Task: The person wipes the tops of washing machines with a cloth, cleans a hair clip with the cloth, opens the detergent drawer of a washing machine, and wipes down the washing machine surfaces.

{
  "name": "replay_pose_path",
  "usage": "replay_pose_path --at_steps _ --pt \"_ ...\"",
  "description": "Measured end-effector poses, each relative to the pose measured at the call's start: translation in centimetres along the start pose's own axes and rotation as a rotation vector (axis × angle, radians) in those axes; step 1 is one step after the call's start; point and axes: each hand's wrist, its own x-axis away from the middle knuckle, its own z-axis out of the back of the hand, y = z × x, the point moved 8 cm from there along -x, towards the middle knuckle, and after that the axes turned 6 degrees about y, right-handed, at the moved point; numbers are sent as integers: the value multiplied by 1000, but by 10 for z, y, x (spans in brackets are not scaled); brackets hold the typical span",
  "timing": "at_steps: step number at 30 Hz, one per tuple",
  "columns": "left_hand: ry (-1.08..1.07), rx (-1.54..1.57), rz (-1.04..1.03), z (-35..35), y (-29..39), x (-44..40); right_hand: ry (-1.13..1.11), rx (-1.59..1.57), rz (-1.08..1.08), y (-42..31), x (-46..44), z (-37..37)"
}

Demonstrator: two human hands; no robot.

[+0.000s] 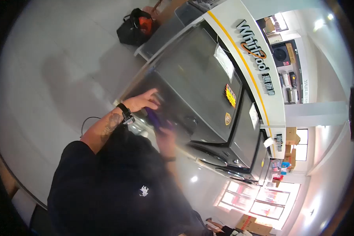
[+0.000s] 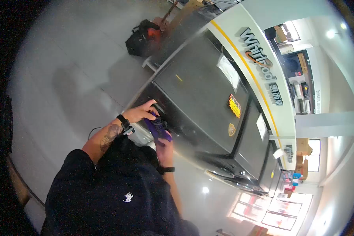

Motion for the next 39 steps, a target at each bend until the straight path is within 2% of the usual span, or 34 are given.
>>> replay_pose_path --at_steps 2,4,8,9,11,12,14,16,18,21,22,24,26,28,31,32,34,37,39 --pt "-10 21 -2 2 1 -2 7 -69 -70 -4 -7 7" --pt "-10 -69 12 5 1 -4 79 -529 -382 -6 -3 -5" --pt "-81 -146 -1 4 14 0 70 -349 -322 11 -7 5" --pt "-102 -162 -8 4 13 -1 28 92 -95 4 -5 10" --pt "-101 -172 -23 9 11 -4 133 -464 -388 18 -8 4" --pt "-111 -118 0 5 13 -1 157 -490 -419 17 -8 2" --pt "-88 -150 -5 9 6 -6 245 -487 -410 18 -7 2" --pt "-69 -161 12 8 13 0 162 101 -8 -5 -6 3" --pt "-71 -108 9 8 9 -1 137 171 37 -4 -5 2" --pt "-61 -141 9 8 13 2 232 -493 -411 4 -1 -4" --pt "-58 -121 32 9 12 4 225 -497 -410 3 0 -5" --pt "-59 -80 63 7 11 2 208 -496 -390 2 -2 -5" --pt "29 86 72 16 -1 2 158 -446 -325 5 4 -4" --pt "-32 247 24 1 7 -7 170 -339 -238 -7 -8 1" --pt "116 359 23 0 -1 -14 209 -206 -226 -18 0 -4" --pt "162 381 25 5 -3 -17 188 -174 -290 -49 2 -13" --pt "215 360 15 10 -1 -15 152 63 24 -61 -5 -11" --pt "202 305 21 11 1 -13 201 133 105 -52 -5 -9" --pt "143 248 -50 6 10 -6 218 66 76 -36 -11 -13"
